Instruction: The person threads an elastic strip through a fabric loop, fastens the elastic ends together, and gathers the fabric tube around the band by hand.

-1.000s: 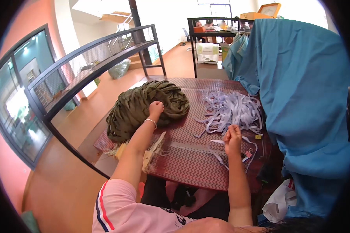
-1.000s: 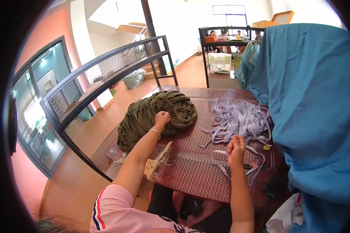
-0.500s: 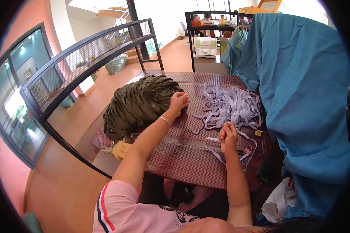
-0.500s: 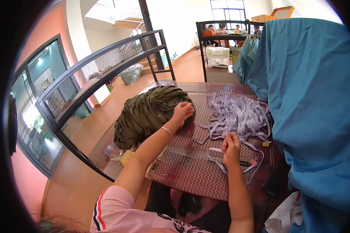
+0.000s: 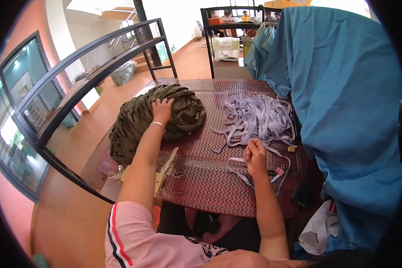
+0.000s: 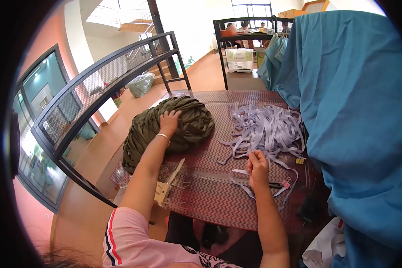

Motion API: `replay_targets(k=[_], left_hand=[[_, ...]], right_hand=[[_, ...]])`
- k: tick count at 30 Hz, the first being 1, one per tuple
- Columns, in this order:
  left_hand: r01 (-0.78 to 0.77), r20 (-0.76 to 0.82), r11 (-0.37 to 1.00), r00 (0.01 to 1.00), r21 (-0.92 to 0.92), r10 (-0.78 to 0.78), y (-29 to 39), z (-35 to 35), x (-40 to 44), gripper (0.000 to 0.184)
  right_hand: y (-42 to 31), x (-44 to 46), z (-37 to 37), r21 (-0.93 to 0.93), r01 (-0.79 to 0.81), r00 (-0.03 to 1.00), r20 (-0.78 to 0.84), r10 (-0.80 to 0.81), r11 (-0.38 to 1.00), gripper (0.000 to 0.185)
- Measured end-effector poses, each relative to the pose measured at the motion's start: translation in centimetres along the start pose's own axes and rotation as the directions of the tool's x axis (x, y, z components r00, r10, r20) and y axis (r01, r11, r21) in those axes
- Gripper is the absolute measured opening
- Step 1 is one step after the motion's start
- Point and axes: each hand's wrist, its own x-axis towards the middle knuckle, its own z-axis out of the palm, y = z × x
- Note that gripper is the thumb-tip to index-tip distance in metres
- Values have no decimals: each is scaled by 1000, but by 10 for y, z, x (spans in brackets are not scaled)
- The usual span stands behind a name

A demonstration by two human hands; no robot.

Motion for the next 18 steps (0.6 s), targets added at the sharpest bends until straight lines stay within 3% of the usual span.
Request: replay_targets(k=[2, 5, 8, 10, 12, 13, 14, 15, 16, 17, 18], left_hand=[[-34, 323, 994, 946, 103, -1, -14, -10, -5, 26], [121, 499, 989, 854, 87, -148, -22, 5, 8, 22], [-49, 245, 995, 969, 81, 28, -4, -37, 22, 22], [-84, 101, 994, 991, -73, 91, 24, -91, 37, 25], [19, 135, 903, 990, -428, 44, 68, -138, 29, 23], [27, 162, 705, 979, -709, 126, 84, -144, 15, 21], [55, 159, 424, 964, -904, 213, 98, -150, -4, 19], [415, 414, 61, 864, -908, 286, 115, -158, -25, 17], [712, 574, -269, 689, -648, 442, 128, -165, -48, 17], [780, 483, -480, 625, -401, 613, 135, -163, -72, 26], [802, 332, -591, 584, -90, 741, 142, -161, -91, 37]], right_hand=[[0, 1, -1, -30, -18, 1000, 5, 18, 999, 12], [-2, 2, -2, -20, -26, 1000, -12, 26, 999, 12], [-1, 3, -3, -24, -28, 1000, 6, 28, 999, 12], [-1, 2, -2, -23, -31, 999, 23, 32, 999, 13], [-3, 0, 2, -27, -41, 999, 20, 42, 999, 12], [-4, -1, 2, -30, -46, 999, 18, 47, 998, 11], [-5, -1, 1, -30, -49, 999, 11, 49, 998, 11], [-4, -2, 1, -34, -63, 998, 19, 64, 997, 8], [-5, -5, 4, 7, -111, 994, 11, 111, 994, 7], [-6, -7, 8, 46, -153, 988, 5, 153, 987, 7], [-6, -12, 13, 86, -192, 981, -1, 192, 978, 7]])
